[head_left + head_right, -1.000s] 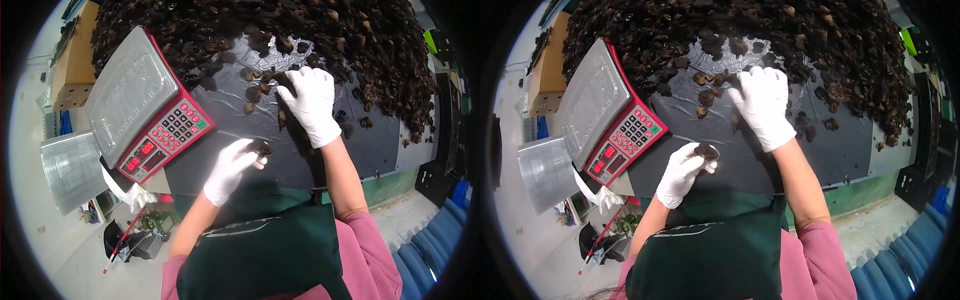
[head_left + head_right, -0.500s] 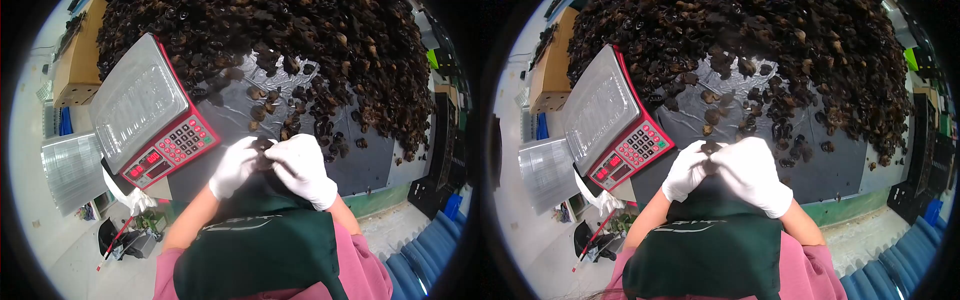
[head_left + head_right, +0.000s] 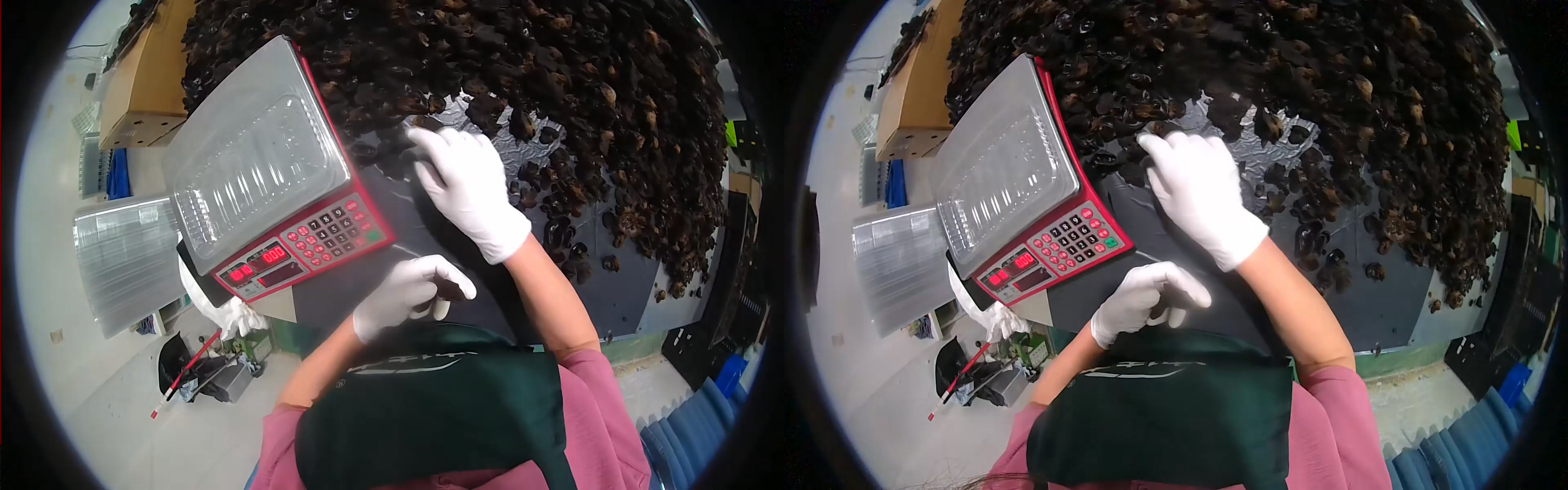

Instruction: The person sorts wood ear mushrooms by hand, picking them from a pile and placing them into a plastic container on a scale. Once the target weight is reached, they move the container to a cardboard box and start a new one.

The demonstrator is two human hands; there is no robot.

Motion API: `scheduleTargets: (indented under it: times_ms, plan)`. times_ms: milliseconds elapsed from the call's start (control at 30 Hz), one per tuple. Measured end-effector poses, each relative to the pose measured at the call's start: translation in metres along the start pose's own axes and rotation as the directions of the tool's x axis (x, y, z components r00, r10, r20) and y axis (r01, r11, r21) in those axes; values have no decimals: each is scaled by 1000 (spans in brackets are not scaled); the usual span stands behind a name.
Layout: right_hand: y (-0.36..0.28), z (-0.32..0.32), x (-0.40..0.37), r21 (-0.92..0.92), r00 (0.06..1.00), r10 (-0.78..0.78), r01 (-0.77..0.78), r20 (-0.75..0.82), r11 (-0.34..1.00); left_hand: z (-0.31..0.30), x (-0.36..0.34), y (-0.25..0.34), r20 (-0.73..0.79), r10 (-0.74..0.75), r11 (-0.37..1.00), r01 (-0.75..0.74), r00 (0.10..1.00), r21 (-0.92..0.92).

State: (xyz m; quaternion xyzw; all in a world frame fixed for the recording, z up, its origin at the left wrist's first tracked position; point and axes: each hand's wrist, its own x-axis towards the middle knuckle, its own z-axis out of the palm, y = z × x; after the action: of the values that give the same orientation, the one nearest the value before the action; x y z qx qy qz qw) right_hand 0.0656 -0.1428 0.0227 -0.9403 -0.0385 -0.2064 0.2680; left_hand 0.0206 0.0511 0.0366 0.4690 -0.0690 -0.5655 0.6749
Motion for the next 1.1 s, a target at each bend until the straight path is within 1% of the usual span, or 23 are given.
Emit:
scheduleTargets:
  times_ms: [33, 67, 133, 200, 233, 267, 367, 467, 500, 600, 633, 700, 733, 767, 800, 833, 867, 900, 967, 1000, 1033, 1067, 1100]
  plan:
    - [0, 10, 9, -81, 999, -21, 25, 51, 996, -1, 0, 0, -2, 26, 998, -25, 1000, 53]
    - [2, 20, 16, -104, 996, -62, 69, 70, 992, 0, 0, 1, -25, 24, 995, -21, 999, 96]
    - [6, 29, 17, -109, 996, -47, 55, 72, 992, 2, 0, 7, -71, 23, 983, -10, 997, 184]
    - [7, 25, 9, 113, 990, 135, -137, 29, 984, -6, 0, 8, -44, -26, 982, 33, 999, 184]
    - [3, 8, 9, 284, 953, 259, -296, 160, 912, -8, -1, 7, -31, -54, 982, 59, 998, 179]
    - [5, -3, 6, 466, 868, 369, -491, 331, 736, -9, -1, 5, -59, -51, 993, 57, 997, 103]
    - [7, -23, -2, 574, 650, 488, -754, 582, 320, -10, 4, -3, -102, -57, 994, 47, 993, -98]
    - [7, -34, -6, 589, 634, 484, -763, 603, 266, -12, 5, -3, -102, -49, 988, 34, 994, -148]
    - [7, -35, -9, 626, 640, 480, -749, 600, 218, -12, 5, -3, -123, -34, 992, 19, 992, -128]
    - [10, -35, -12, 657, 664, 466, -725, 586, 207, -10, 2, 3, -183, -31, 989, 3, 983, -150]
    - [9, -36, -13, 643, 673, 475, -722, 567, 255, -8, 1, 5, -196, -35, 989, 5, 980, -148]
    - [3, -48, -14, 647, 678, 410, -725, 610, 237, -7, -2, 9, -222, -45, 990, 14, 974, -142]
    - [3, -53, -16, 650, 680, 379, -726, 628, 226, -8, -3, 7, -198, -29, 995, 9, 980, -101]
    - [13, -54, -21, 525, 787, 278, -586, 551, 617, -10, -6, 4, -172, -15, 998, 5, 985, -60]
    - [16, -63, -24, 420, 779, 189, -505, 598, 755, -12, -8, 2, -146, -4, 1000, 1, 989, -20]
    - [18, -75, -23, 322, 731, 108, -422, 674, 847, -17, -11, 1, -116, -76, 996, 70, 990, -56]
    - [18, -85, -20, 232, 663, 40, -317, 747, 920, -18, -14, 0, -124, -109, 993, 102, 986, -55]
    - [16, -88, -15, 197, 603, 62, -354, 796, 914, -18, -16, -1, -131, -141, 989, 135, 981, -54]
    - [15, -69, -15, 346, 797, 9, -272, 604, 898, -18, -18, -4, -147, -179, 982, 169, 973, -79]
    - [12, -55, -14, 408, 873, -12, -216, 487, 887, -17, -18, -3, -157, -184, 982, 174, 970, -75]
    - [7, -38, -6, 381, 932, -14, -134, 362, 915, -16, -18, -1, -167, -188, 981, 179, 968, -70]
    - [2, -19, -2, 353, 958, 20, -124, 285, 927, -14, -18, 2, -178, -191, 981, 183, 965, -65]
    - [-4, 2, 3, 277, 971, 51, -116, 232, 954, -12, -18, 4, -198, -185, 983, 178, 963, -53]
